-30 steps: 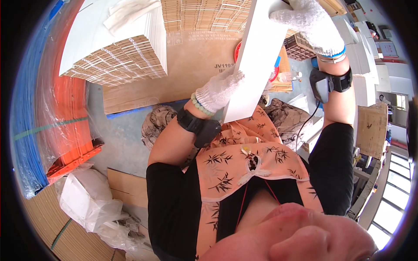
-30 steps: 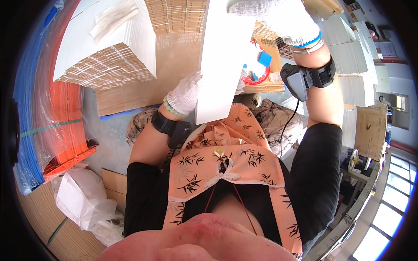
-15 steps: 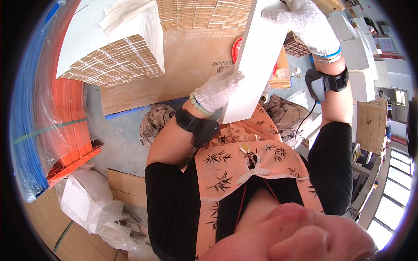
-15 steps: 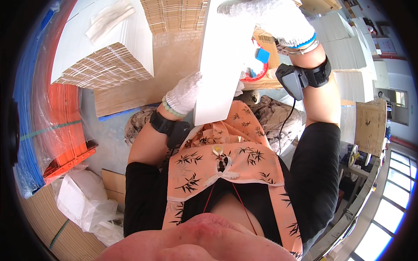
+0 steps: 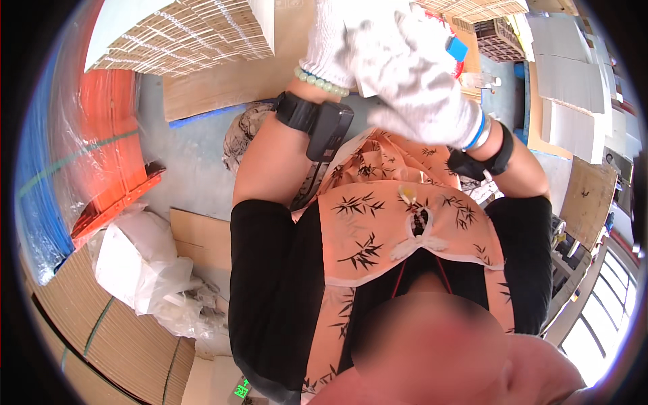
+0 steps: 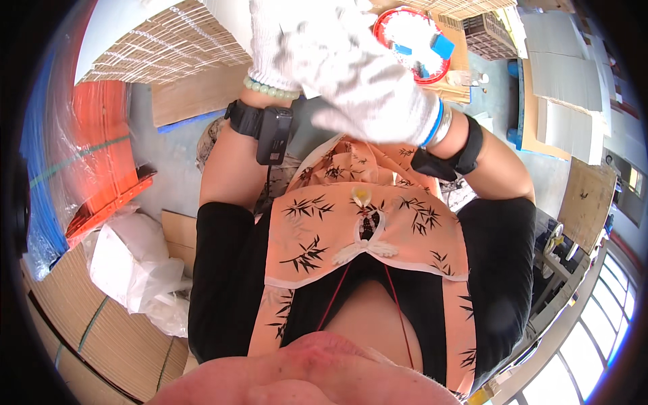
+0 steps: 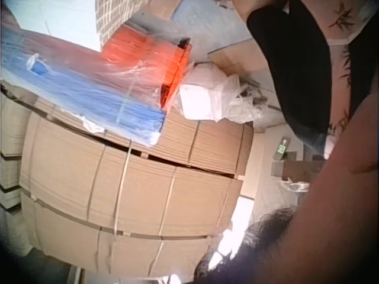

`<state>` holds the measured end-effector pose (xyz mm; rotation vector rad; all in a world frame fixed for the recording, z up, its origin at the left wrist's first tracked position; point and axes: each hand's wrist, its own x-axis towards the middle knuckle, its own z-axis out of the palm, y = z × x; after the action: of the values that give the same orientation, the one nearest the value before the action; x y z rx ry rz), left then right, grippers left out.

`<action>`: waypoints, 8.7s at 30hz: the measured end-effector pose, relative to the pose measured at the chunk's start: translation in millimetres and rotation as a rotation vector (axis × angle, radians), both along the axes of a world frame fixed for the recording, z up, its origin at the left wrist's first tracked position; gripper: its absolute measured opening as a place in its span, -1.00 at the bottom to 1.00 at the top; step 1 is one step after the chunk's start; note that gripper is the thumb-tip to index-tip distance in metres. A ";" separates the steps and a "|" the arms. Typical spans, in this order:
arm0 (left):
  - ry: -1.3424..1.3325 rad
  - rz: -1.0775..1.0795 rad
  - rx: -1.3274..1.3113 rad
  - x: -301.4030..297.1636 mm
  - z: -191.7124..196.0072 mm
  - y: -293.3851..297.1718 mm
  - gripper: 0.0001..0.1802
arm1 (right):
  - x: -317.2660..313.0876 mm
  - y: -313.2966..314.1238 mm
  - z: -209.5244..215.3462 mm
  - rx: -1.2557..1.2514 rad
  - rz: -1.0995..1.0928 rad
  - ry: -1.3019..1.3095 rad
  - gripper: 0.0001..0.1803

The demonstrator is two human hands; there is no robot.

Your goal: The user applies adhesive to small white furniture panels using a blue sponge and then wipes them with a cloth.

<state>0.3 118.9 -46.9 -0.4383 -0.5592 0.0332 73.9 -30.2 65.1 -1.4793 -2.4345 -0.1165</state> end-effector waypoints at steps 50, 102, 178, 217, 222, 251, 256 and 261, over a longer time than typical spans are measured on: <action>0.609 1.094 1.778 -17.3 24.1 -51.6 -0.63 | 197.7 -26.5 -2.3 0.088 -0.553 0.315 -0.59; 0.970 0.361 0.534 21.7 54.4 -42.1 -0.12 | 337.9 -288.4 -192.3 -0.178 -1.689 0.451 0.04; 0.701 0.282 0.440 10.6 14.6 -69.6 -0.58 | 62.3 -39.7 57.0 -0.374 -0.350 -0.232 -0.20; 0.611 0.282 0.421 16.4 11.3 -49.0 -0.53 | 67.6 -54.3 59.9 -0.504 -0.218 -0.246 -0.08; 0.359 0.120 0.323 -5.7 47.5 -46.3 -0.52 | 79.3 -75.2 59.2 -0.429 -0.330 -0.106 -0.08; 0.676 0.304 0.366 1.8 30.4 -21.9 -0.18 | 300.2 -255.1 -208.7 0.110 -1.673 0.668 -0.24; 0.694 0.343 0.271 8.5 39.5 -29.0 -0.21 | 288.9 -234.1 -211.9 0.189 -1.767 0.628 -0.16; 1.175 0.405 0.465 19.4 55.9 -22.0 -0.27 | 319.8 -257.7 -251.4 0.407 -1.675 0.984 -0.13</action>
<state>19.7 96.8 8.9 0.1922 0.5157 0.5058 393.6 -287.9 -186.3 -2.1130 -0.0776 -0.1370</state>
